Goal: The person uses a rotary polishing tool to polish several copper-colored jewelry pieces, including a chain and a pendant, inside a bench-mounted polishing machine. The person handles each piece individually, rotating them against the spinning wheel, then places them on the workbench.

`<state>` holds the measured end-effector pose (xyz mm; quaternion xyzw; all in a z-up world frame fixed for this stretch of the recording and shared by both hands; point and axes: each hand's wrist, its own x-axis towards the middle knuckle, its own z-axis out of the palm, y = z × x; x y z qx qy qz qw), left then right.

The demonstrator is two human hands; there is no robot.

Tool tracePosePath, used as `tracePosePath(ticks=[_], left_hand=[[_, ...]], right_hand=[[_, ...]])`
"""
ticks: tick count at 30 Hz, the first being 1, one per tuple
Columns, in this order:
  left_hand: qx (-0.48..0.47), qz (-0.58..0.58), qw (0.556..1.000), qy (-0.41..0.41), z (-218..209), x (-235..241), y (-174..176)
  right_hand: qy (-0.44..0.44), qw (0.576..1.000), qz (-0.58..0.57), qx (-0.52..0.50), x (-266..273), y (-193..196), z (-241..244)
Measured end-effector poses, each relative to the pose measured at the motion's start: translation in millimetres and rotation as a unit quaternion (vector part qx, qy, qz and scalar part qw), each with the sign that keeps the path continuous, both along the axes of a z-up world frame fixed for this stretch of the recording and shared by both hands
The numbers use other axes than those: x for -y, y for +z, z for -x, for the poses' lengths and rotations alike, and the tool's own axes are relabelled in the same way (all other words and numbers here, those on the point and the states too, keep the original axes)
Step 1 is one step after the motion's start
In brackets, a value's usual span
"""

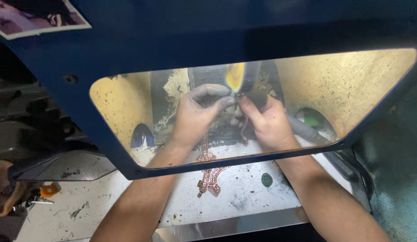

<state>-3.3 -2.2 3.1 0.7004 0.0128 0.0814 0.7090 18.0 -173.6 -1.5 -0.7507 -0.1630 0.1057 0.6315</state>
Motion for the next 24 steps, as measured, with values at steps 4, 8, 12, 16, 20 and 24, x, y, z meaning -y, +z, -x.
tracePosePath(ticks=[4, 8, 12, 16, 20, 24], left_hand=[[0.015, 0.006, 1.0, 0.015, -4.1, -3.7, -8.4], [0.012, 0.001, 1.0, 0.01, -3.7, -7.7, -9.0], [0.019, -0.013, 1.0, 0.016, -1.0, -2.9, -4.9], [0.035, 0.012, 0.999, 0.013, 1.6, -4.4, -18.6], [0.041, -0.01, 0.999, 0.026, -11.4, -11.5, -21.7], [0.045, -0.006, 0.999, 0.001, -8.8, -10.1, -25.7]], right_hand=[[-0.025, 0.998, -0.049, 0.003, -4.9, -13.0, 2.0], [-0.032, 0.999, -0.02, 0.013, -10.9, -16.0, 2.0], [-0.055, 0.998, -0.008, -0.004, -5.6, -13.1, 0.9], [-0.05, 0.999, -0.006, -0.009, -7.7, -19.0, 9.9], [-0.048, 0.998, -0.013, 0.027, -14.0, -12.3, -0.8], [-0.065, 0.997, -0.019, 0.044, -6.0, -12.4, 4.5]])
